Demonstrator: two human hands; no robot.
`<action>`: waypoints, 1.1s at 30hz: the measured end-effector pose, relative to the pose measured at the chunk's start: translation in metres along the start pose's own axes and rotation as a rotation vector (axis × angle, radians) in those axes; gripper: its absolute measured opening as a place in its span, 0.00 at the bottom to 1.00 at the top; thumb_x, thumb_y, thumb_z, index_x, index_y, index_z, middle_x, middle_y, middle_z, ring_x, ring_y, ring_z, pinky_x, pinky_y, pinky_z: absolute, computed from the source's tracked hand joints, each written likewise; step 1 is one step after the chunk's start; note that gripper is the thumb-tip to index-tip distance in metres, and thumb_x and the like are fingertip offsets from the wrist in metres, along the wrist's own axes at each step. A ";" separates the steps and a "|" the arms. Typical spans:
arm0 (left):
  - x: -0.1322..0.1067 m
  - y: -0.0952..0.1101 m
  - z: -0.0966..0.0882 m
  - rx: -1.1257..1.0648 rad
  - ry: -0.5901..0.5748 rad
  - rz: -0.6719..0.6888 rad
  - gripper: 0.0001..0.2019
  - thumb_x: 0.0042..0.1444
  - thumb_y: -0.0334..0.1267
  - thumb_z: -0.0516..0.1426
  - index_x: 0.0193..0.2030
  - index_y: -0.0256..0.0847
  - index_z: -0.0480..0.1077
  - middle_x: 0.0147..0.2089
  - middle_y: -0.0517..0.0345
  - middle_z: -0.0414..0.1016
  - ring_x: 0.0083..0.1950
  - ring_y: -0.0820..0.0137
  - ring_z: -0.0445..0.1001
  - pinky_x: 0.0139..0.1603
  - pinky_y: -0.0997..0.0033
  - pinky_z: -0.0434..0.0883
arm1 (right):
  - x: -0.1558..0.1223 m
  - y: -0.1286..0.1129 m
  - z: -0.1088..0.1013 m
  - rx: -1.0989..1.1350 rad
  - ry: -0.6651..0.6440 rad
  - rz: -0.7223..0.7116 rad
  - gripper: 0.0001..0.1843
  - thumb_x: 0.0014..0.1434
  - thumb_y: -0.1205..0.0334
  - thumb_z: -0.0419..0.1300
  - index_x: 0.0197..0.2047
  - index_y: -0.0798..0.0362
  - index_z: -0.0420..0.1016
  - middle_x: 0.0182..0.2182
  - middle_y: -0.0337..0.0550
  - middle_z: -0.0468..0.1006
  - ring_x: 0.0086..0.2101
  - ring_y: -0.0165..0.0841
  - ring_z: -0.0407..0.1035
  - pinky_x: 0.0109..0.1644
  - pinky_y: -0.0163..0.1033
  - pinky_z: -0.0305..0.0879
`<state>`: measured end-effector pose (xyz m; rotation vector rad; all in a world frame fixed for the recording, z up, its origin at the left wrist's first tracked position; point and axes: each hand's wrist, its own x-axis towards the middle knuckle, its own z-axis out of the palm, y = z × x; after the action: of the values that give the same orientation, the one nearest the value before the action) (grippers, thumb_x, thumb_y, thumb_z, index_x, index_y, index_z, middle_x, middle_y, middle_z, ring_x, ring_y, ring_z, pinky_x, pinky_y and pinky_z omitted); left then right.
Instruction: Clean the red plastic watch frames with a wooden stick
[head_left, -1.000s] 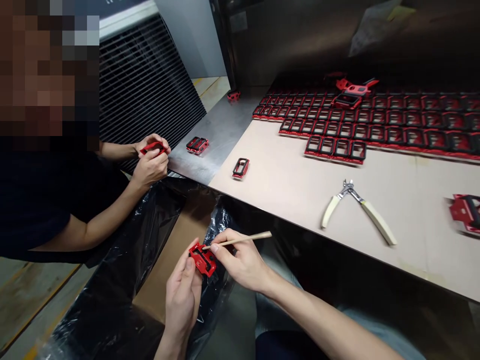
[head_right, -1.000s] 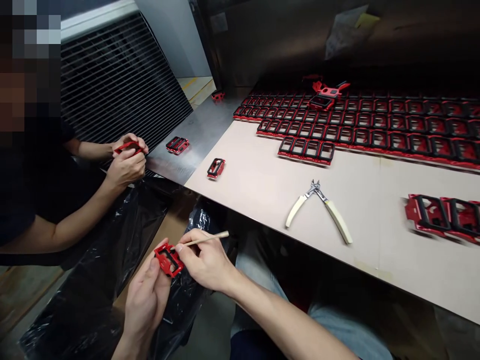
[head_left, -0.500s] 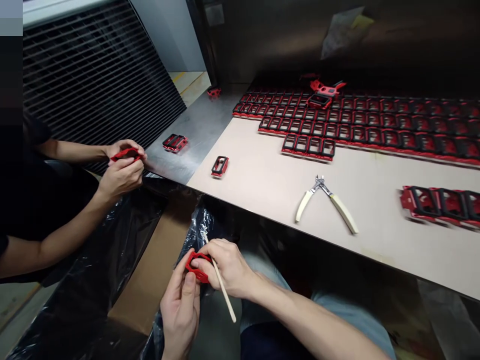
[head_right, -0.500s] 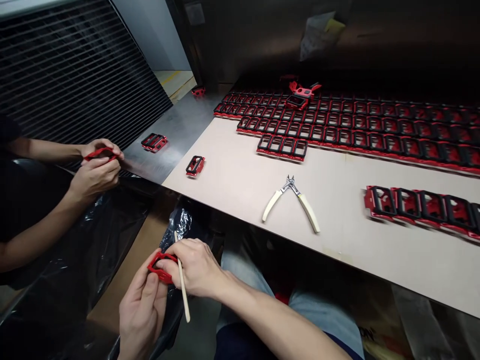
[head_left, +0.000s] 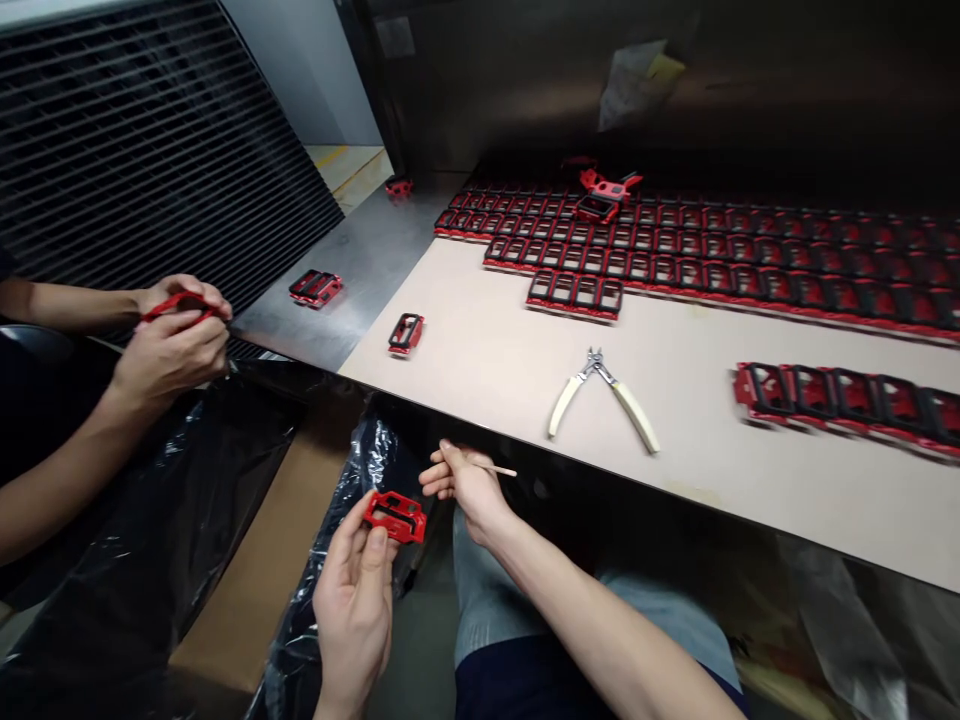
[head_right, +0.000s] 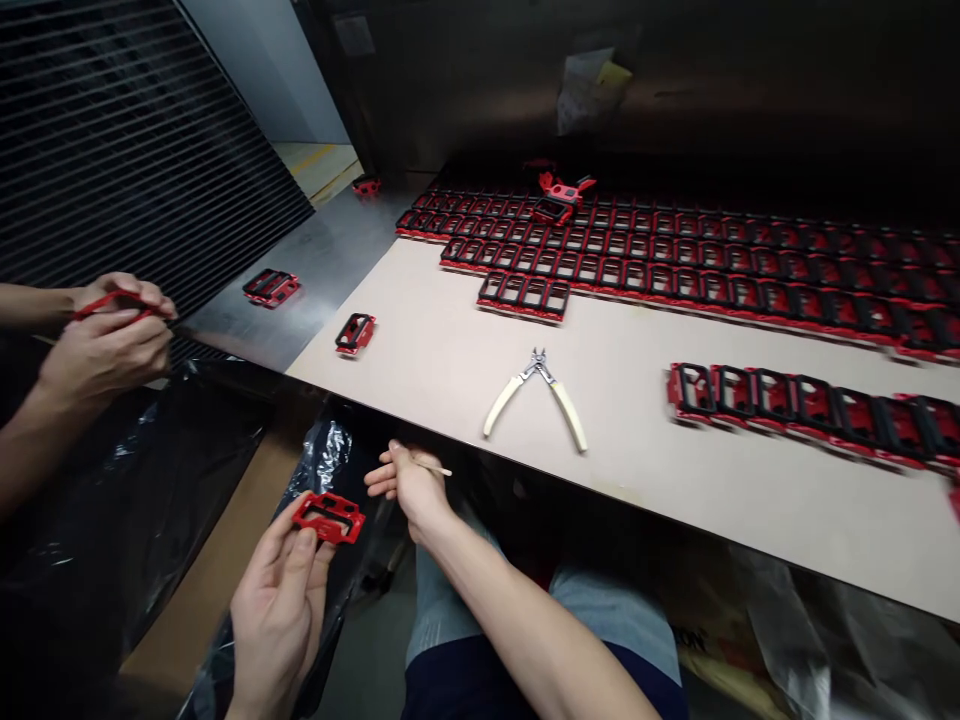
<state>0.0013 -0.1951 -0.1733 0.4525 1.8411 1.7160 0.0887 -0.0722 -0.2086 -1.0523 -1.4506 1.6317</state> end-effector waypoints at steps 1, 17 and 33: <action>-0.004 0.002 0.006 -0.044 -0.008 -0.012 0.28 0.55 0.53 0.74 0.59 0.45 0.80 0.53 0.52 0.86 0.53 0.62 0.85 0.61 0.64 0.80 | -0.007 0.002 -0.014 0.011 0.022 0.005 0.31 0.79 0.45 0.42 0.47 0.57 0.79 0.32 0.52 0.87 0.29 0.35 0.83 0.27 0.33 0.70; -0.118 -0.024 0.074 0.018 -0.442 -0.203 0.17 0.53 0.49 0.76 0.45 0.45 0.84 0.38 0.55 0.86 0.32 0.66 0.85 0.40 0.69 0.85 | -0.177 -0.009 -0.157 -0.207 0.340 -0.451 0.20 0.66 0.74 0.69 0.58 0.45 0.79 0.47 0.48 0.88 0.46 0.39 0.85 0.50 0.42 0.86; -0.141 -0.030 0.067 0.101 -0.525 0.051 0.24 0.58 0.40 0.74 0.62 0.54 0.82 0.61 0.48 0.86 0.60 0.51 0.85 0.62 0.52 0.82 | -0.197 -0.019 -0.174 0.049 0.326 -0.204 0.14 0.63 0.69 0.73 0.52 0.46 0.84 0.43 0.45 0.88 0.36 0.33 0.83 0.45 0.38 0.84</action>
<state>0.1558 -0.2308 -0.1780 0.9020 1.5406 1.3671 0.3294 -0.1738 -0.1732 -1.0491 -1.2497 1.2779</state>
